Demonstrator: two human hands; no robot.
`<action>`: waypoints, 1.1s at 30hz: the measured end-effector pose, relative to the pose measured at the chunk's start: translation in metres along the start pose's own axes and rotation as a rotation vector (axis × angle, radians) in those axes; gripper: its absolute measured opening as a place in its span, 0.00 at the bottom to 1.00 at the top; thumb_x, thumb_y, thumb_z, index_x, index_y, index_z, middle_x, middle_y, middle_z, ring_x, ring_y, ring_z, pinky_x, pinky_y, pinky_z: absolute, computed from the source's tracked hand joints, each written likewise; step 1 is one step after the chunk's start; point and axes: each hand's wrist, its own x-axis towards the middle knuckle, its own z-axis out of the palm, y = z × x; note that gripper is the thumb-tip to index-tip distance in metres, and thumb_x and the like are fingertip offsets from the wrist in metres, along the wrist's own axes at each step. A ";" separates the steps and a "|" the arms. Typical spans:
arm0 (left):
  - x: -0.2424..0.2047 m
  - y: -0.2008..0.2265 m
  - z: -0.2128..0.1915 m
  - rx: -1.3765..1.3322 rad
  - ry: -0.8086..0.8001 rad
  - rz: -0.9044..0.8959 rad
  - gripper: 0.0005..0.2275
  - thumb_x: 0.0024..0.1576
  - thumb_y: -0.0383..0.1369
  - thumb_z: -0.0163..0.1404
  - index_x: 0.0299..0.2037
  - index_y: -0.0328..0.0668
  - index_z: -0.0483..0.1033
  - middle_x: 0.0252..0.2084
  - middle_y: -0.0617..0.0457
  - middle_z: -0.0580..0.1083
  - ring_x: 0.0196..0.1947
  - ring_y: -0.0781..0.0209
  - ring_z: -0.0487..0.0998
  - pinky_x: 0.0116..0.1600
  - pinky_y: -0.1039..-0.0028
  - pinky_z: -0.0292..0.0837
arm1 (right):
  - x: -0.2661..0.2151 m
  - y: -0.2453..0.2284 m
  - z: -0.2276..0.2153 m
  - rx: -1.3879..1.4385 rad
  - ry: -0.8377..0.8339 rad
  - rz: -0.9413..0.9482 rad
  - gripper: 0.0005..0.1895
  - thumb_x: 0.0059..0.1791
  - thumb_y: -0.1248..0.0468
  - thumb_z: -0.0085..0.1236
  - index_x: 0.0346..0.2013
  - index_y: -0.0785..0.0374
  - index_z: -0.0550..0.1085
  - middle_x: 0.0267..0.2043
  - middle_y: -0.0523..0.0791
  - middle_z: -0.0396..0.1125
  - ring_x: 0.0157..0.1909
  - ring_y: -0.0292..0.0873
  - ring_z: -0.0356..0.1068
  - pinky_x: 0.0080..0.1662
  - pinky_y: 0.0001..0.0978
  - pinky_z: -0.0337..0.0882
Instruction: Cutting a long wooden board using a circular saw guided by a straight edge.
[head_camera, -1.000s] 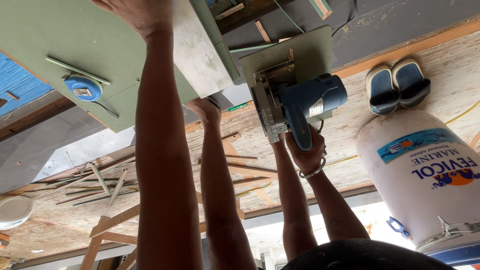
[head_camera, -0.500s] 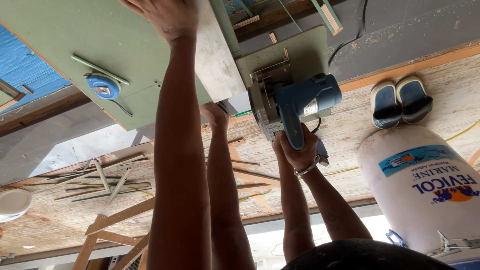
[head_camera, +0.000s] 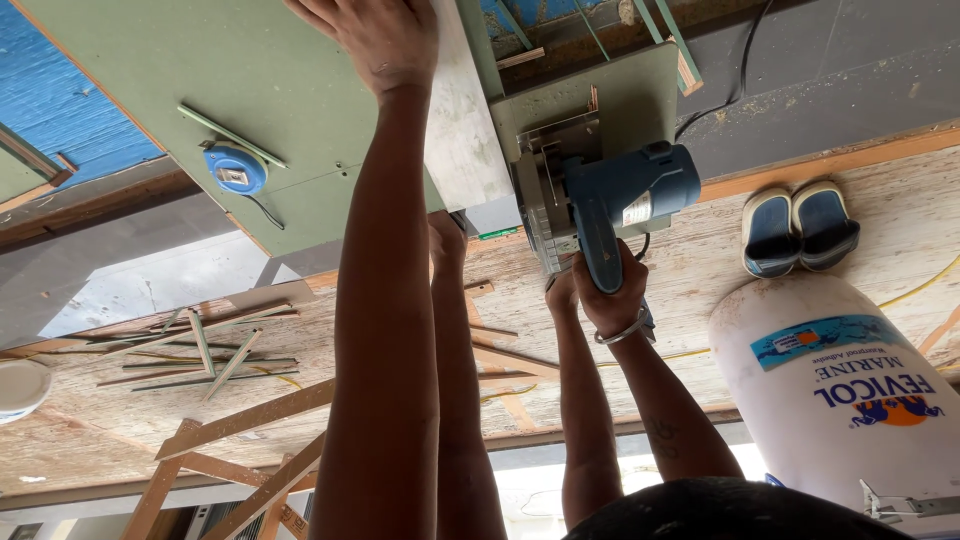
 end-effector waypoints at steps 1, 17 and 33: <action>0.000 0.001 0.001 -0.023 0.017 -0.007 0.19 0.63 0.41 0.47 0.62 0.43 0.62 0.62 0.34 0.60 0.70 0.20 0.49 0.74 0.23 0.37 | 0.002 0.001 0.000 -0.015 -0.007 0.002 0.05 0.49 0.69 0.62 0.35 0.66 0.73 0.26 0.43 0.72 0.26 0.35 0.74 0.31 0.23 0.73; 0.015 0.025 -0.031 -0.017 0.041 -0.079 0.18 0.71 0.40 0.39 0.71 0.61 0.55 0.71 0.35 0.55 0.74 0.31 0.52 0.78 0.27 0.40 | 0.063 -0.034 0.016 0.055 -0.032 -0.018 0.06 0.51 0.70 0.61 0.40 0.67 0.74 0.28 0.43 0.73 0.29 0.35 0.75 0.33 0.23 0.75; 0.022 0.032 -0.045 -0.071 0.005 -0.101 0.18 0.72 0.40 0.36 0.72 0.62 0.54 0.76 0.43 0.47 0.76 0.40 0.50 0.78 0.33 0.38 | 0.096 -0.056 0.026 0.005 -0.010 -0.080 0.06 0.51 0.71 0.61 0.42 0.68 0.74 0.29 0.43 0.73 0.29 0.35 0.74 0.34 0.24 0.73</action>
